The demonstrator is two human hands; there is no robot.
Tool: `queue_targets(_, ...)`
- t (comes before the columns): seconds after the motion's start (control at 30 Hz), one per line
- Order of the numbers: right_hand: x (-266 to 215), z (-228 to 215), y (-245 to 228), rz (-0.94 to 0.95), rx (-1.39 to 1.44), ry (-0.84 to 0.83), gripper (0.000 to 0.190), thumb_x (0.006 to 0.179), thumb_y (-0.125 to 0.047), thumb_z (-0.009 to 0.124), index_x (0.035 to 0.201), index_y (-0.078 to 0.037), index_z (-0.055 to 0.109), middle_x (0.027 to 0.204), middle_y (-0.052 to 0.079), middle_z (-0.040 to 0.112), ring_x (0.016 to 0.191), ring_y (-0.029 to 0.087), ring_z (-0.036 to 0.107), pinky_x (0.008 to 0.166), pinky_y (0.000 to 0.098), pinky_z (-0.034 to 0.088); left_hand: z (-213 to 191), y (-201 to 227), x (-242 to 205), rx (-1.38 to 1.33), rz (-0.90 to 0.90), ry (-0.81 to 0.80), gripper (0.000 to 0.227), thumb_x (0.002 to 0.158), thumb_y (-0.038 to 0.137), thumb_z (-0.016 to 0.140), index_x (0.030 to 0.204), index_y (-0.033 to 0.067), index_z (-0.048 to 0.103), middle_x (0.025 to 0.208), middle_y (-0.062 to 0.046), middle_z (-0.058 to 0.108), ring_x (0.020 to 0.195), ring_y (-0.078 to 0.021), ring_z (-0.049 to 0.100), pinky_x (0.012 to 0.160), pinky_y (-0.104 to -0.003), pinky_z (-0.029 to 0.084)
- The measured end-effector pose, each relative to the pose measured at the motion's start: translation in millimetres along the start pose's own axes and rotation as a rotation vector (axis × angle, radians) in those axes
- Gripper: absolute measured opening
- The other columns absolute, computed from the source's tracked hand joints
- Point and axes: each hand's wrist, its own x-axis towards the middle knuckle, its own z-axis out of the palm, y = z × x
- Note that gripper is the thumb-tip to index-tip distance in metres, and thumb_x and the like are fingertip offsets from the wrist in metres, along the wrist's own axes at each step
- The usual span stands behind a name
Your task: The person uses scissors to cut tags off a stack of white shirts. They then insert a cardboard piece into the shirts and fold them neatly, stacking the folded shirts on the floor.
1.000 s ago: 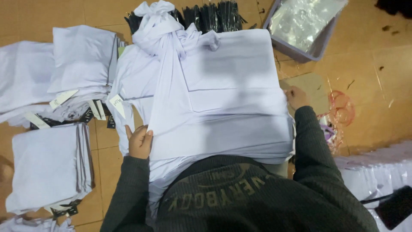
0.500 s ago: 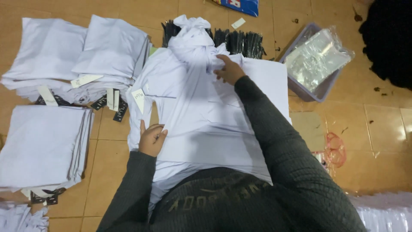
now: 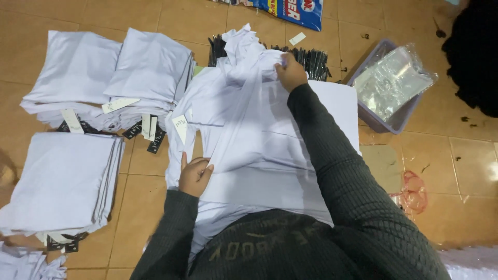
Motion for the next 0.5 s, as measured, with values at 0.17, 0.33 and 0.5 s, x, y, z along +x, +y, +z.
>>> queue_targets(0.17, -33.9, 25.3, -26.5, 0.034, -0.164, -0.107, 0.045, 0.102, -0.050, 0.047, 0.089, -0.013, 0.068, 0.087, 0.003, 0.073, 0.083, 0.022, 0.066, 0.079, 0.0400, 0.046, 0.9, 2.1, -1.9, 0.025, 0.012, 0.020, 0.041, 0.098, 0.024, 0.057, 0.062, 0.0093, 0.044, 0.084, -0.005, 0.073, 0.103, -0.0198, 0.070, 0.126, -0.059, 0.003)
queue_targets(0.33, -2.3, 64.4, -1.7, 0.159, 0.464, -0.190, 0.028, 0.097, -0.038, 0.058, 0.080, -0.016, 0.052, 0.075, 0.006, 0.053, 0.070, 0.022, 0.062, 0.066, 0.0394, 0.046, -1.5, 4.0, -1.5, 0.018, 0.003, -0.010, 0.041, 0.102, 0.028, 0.052, 0.064, 0.0099, 0.050, 0.084, -0.003, 0.074, 0.103, -0.0201, 0.070, 0.126, -0.060, -0.001)
queue_targets(0.5, -19.6, 30.9, -45.2, 0.175, 1.538, -0.149, 0.037, 0.084, -0.008, 0.055, 0.115, 0.002, 0.072, 0.110, 0.015, 0.076, 0.104, 0.031, 0.073, 0.094, 0.0410, 0.058, -2.8, 2.6, 0.4, 0.002, 0.000, -0.011, 0.046, 0.104, 0.033, 0.047, 0.065, 0.0106, 0.053, 0.093, -0.004, 0.076, 0.098, -0.0193, 0.070, 0.127, -0.057, -0.003)
